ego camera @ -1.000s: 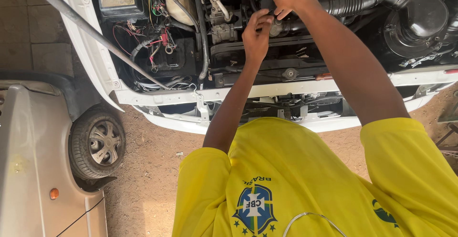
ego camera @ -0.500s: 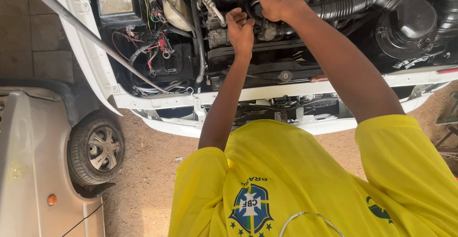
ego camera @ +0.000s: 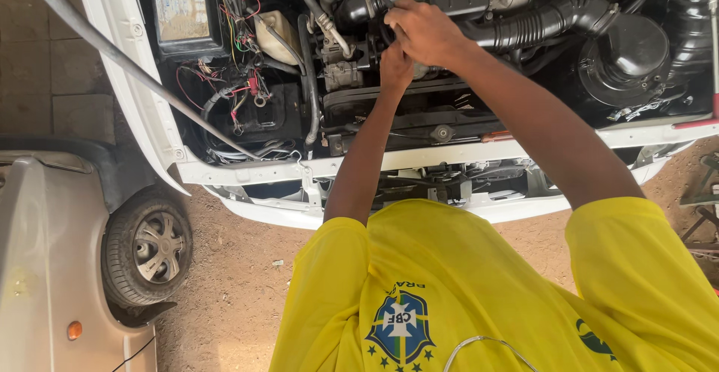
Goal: The person works on various components inside an open car engine bay, including securing a hose with a clamp and tightening bolts using a socket wrench.
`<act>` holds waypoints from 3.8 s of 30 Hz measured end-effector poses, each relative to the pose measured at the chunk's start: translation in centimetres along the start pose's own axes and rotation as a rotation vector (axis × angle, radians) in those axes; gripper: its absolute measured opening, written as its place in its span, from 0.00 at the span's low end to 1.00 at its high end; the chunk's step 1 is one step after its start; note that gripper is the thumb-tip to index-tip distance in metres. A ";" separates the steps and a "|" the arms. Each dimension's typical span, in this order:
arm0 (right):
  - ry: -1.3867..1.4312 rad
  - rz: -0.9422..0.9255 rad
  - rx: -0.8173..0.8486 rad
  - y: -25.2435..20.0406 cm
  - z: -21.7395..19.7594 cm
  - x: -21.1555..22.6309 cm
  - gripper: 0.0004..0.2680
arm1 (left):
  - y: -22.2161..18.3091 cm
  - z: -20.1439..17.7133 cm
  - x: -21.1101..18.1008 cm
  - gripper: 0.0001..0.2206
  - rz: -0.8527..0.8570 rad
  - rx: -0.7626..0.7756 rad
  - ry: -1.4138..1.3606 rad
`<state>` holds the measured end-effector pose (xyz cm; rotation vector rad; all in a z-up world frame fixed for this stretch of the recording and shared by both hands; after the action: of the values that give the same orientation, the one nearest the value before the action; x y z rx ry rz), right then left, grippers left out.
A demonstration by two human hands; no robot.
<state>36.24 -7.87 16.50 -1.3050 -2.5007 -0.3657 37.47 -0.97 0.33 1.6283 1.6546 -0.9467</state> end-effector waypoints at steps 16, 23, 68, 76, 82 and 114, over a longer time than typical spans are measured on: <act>-0.723 -0.229 0.136 -1.4 -5.2 2.4 0.19 | 1.5 -0.2 -0.4 0.12 0.427 0.168 -0.011; -0.598 -0.131 -0.014 -0.4 -6.0 0.7 0.20 | -0.5 0.4 0.9 0.13 0.250 0.140 -0.093; -0.744 -0.020 0.478 -3.0 -7.3 3.3 0.18 | -0.3 1.9 1.8 0.15 0.013 0.306 0.104; -0.714 -0.473 -0.054 -3.4 -8.9 5.4 0.13 | 0.1 1.9 2.4 0.14 0.127 0.251 0.078; -0.871 -0.167 0.132 -2.6 -7.2 2.7 0.19 | 0.2 3.1 3.2 0.16 0.045 0.302 0.147; -0.618 -0.345 -0.047 -2.9 -9.0 5.4 0.14 | 0.1 4.9 4.5 0.14 0.101 0.350 0.300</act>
<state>32.16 -8.61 26.57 -1.1217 -3.2669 -0.0946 37.09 -2.61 -6.13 2.1571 1.6439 -1.0232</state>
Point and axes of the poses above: each hand's wrist, its own y-axis towards the middle knuckle, its own z-axis out of the palm, x = y × z, the point moved 7 cm from there along y, towards the middle knuckle
